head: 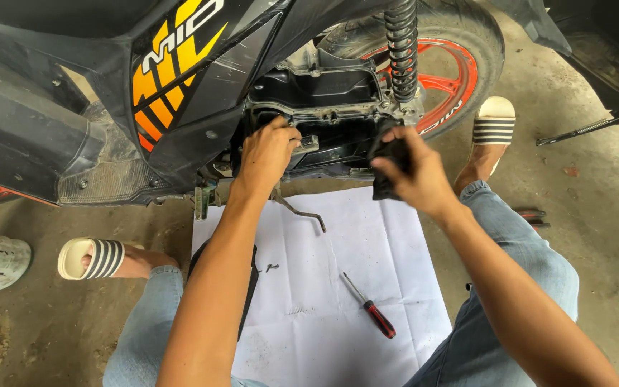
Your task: Repairing and cleaning the internal components of a motorcycle engine or transmission area
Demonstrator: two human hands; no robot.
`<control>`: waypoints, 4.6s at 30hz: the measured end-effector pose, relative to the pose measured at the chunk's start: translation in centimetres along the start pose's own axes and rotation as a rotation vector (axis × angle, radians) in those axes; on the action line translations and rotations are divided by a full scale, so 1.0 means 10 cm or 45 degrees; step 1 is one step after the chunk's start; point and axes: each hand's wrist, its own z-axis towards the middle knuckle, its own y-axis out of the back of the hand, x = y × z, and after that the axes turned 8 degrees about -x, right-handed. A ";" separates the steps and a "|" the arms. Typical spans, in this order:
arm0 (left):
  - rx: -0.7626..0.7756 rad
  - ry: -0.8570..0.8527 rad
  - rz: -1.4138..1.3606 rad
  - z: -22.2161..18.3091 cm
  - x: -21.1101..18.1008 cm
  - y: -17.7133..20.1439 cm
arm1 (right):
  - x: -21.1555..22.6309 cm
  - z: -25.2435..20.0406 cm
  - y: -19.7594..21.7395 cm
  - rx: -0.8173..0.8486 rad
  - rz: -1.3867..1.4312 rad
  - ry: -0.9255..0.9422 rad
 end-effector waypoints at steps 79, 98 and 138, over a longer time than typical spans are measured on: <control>0.497 -0.115 -0.379 0.68 -0.36 0.32 | 0.48 -0.31 -2.05 -0.210 -0.285 0.041; 0.459 -0.109 -0.359 0.67 -0.37 0.24 | 0.93 -0.02 -1.63 0.275 0.119 -0.634; 0.207 -0.103 -0.295 -0.11 -0.20 0.88 | 0.74 -0.88 -1.35 -0.243 0.092 -0.427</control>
